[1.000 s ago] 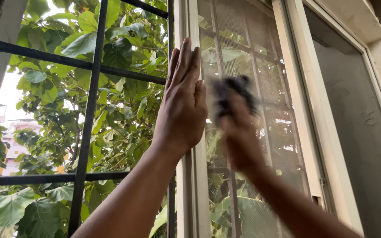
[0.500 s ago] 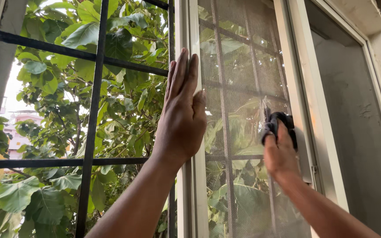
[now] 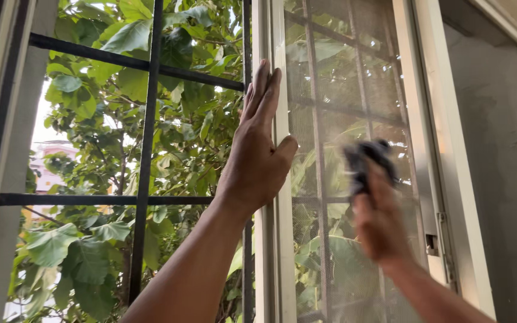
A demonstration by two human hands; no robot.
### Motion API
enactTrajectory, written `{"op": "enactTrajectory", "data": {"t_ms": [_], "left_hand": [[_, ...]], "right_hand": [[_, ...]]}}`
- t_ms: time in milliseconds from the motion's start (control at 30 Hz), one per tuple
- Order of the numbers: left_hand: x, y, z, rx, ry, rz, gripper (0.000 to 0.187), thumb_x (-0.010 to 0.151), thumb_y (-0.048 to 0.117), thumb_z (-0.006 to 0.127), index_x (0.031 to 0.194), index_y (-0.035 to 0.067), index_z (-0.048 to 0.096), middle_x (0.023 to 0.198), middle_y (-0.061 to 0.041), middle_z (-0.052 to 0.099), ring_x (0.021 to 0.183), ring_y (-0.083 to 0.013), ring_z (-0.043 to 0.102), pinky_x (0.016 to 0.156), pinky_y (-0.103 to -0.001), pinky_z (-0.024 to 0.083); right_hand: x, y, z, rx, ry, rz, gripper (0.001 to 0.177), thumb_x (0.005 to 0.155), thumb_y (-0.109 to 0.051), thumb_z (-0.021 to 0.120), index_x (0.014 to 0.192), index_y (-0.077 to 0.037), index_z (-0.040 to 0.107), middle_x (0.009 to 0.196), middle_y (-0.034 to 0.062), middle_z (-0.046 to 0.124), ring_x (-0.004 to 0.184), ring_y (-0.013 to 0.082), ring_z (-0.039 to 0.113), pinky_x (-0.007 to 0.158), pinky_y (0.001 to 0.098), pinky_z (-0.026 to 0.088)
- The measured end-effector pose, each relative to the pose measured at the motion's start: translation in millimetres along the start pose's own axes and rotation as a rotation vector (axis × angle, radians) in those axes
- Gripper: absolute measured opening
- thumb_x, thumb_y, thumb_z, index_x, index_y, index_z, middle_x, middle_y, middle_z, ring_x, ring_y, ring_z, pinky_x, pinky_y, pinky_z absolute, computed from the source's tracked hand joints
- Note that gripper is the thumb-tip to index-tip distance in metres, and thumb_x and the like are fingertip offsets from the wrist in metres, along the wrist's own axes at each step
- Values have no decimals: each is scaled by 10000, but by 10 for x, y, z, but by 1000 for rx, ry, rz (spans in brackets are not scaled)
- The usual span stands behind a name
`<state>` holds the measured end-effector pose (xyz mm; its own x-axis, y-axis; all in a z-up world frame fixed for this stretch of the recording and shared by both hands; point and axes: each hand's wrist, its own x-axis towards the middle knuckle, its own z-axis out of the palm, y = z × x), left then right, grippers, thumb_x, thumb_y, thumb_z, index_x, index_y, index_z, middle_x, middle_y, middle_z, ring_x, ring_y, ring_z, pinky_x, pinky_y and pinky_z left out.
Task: The person wipes a window screen with a cloth, moving vertically along the frame and mesh. The person uses both hands to hold the cloth and apply pressure while cleaning the screen surface.
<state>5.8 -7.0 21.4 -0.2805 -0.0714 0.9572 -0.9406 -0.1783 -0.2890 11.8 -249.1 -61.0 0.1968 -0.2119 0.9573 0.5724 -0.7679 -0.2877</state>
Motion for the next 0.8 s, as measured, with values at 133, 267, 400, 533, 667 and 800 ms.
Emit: {"op": "enactTrajectory", "data": {"t_ms": [133,267,400,533,667,800], "left_hand": [[-15,11,21,-74,-10,-53,910,837,-55,597,1639,123,206,1749,-60,75,1622,-307,72,1254,-467,130],[-34,3,1,-151,-3,-56,899,833,-79,563,1641,132,226,1754,-45,83,1624,-305,113,1246,-453,201],[-92,1,-23,-89,65,7,903,854,-75,604,1655,127,238,1767,-50,120,1648,-298,175,1285,-455,220],[-314,115,-6,-88,91,-54,863,924,-31,606,1661,175,209,1782,-53,97,1648,-287,187,1261,-442,266],[-573,267,-56,-124,68,-98,909,899,-14,637,1656,210,188,1767,-47,70,1637,-298,152,1245,-468,241],[-609,356,-103,-159,13,-204,895,908,14,613,1638,242,148,1759,-31,25,1618,-299,123,1181,-483,284]], "right_hand": [[37,725,-266,-410,230,-369,532,1069,-75,402,1592,-11,330,1430,290,519,1188,332,567,956,501,465],[-24,431,-157,-225,155,26,585,1068,-186,412,1631,-71,306,1400,269,546,1112,396,569,873,522,478],[-315,-407,196,180,-39,196,667,1036,-201,295,1703,-207,303,1485,223,489,1168,495,599,912,530,581],[-549,-742,328,-34,-15,-350,642,979,-124,383,1608,-73,260,1646,303,259,1438,456,385,1075,535,452],[-536,-509,191,-13,-97,-359,555,1031,-172,325,1584,-177,372,1683,227,316,1463,391,438,1117,502,463],[-422,176,-82,170,-67,265,623,1060,-219,340,1682,-265,343,1394,297,539,1109,588,519,902,633,514]]}}
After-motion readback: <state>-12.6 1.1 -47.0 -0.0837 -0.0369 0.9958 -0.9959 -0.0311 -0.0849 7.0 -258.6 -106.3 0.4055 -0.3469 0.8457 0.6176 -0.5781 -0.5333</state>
